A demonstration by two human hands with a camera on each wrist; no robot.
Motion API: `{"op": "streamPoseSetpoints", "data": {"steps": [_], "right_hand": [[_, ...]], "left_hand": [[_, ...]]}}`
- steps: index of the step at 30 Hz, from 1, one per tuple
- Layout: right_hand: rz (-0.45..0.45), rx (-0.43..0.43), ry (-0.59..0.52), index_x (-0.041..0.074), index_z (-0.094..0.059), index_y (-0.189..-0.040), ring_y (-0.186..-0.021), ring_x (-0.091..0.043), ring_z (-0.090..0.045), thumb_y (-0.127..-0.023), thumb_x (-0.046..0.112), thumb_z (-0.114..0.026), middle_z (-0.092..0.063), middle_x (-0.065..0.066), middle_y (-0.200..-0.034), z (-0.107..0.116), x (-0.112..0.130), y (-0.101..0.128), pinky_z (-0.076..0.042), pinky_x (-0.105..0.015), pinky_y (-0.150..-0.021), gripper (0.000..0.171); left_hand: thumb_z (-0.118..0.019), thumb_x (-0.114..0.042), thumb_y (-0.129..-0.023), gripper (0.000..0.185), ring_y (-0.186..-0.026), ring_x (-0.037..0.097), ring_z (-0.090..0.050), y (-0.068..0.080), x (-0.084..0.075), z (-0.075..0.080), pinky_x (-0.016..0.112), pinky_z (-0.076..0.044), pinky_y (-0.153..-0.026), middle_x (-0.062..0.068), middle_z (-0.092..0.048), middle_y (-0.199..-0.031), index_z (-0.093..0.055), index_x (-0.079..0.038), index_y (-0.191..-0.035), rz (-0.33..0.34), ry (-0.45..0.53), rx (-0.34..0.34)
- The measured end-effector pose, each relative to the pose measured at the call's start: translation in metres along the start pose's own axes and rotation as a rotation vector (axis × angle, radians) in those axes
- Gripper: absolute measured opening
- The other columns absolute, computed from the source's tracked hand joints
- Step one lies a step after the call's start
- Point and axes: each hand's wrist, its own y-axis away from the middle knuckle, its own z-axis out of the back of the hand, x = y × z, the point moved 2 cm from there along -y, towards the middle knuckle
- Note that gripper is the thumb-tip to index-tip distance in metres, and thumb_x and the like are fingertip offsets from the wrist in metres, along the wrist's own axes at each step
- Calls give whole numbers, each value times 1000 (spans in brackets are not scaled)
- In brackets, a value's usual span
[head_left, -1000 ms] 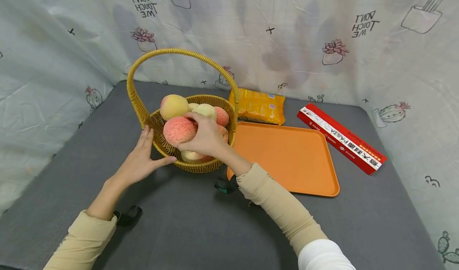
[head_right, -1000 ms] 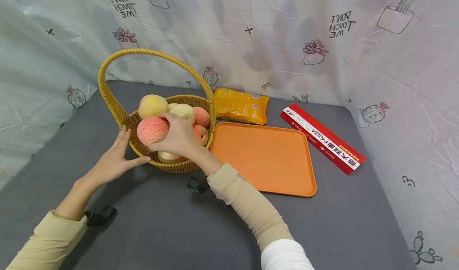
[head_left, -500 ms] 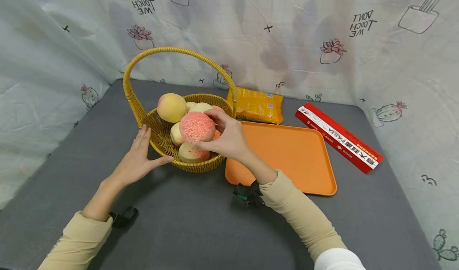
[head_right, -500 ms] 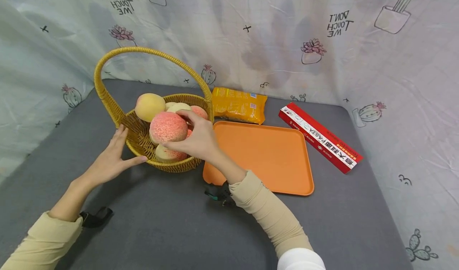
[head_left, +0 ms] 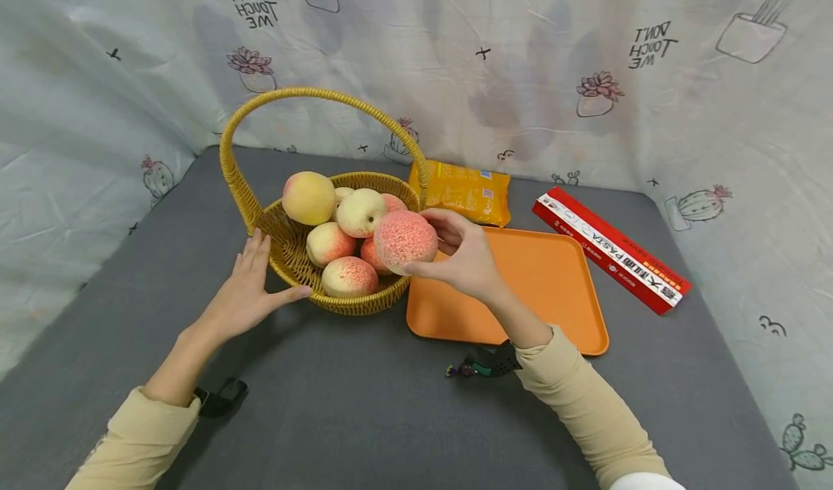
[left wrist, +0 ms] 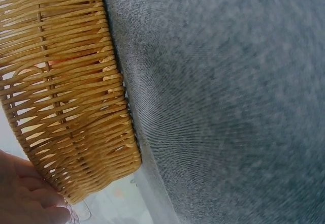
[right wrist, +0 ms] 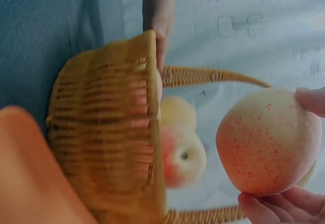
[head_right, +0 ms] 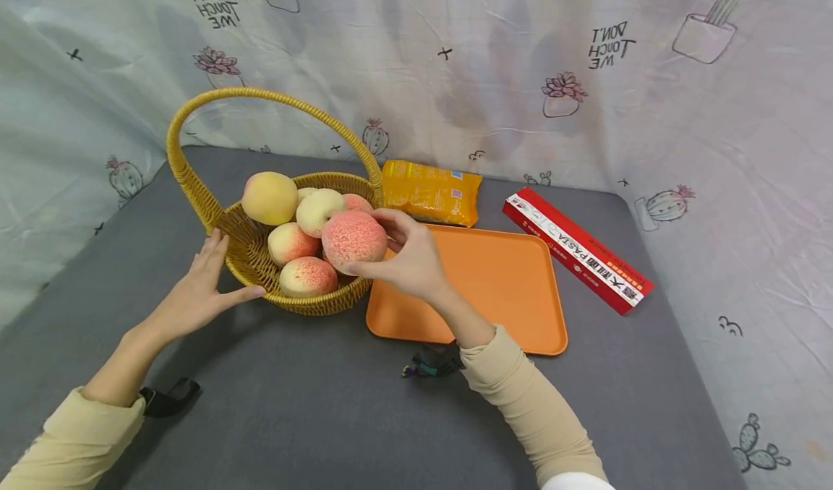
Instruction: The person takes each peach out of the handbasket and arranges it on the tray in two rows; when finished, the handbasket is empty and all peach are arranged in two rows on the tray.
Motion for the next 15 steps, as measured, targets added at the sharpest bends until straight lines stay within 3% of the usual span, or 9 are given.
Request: {"op": "streamPoseSetpoints", "data": {"steps": [9,15], "right_hand": [[-72,-75,-49,-14,-53,-127,-103,-14,-64,-69,-15,-76,-59,-28,-122,35,-12,9,-52,-31,-90,62],[-205,-175,-17,-12,-50,-132,-105,-15,-62,-75,-10,-73,-56,-26,-126,55,-30,2,-51,-26,-90,61]], "left_hand": [[-63,-60,-87,117,-144,40,15,-1,0,0,56,2,-114,24,19,-156,7,10,-150,-7,-5,-4],[-63,-60,-87,117,-144,41,15,-1,0,0,57,2,-114,24,20,-156,7,11,-150,-4,-4,-7]]}}
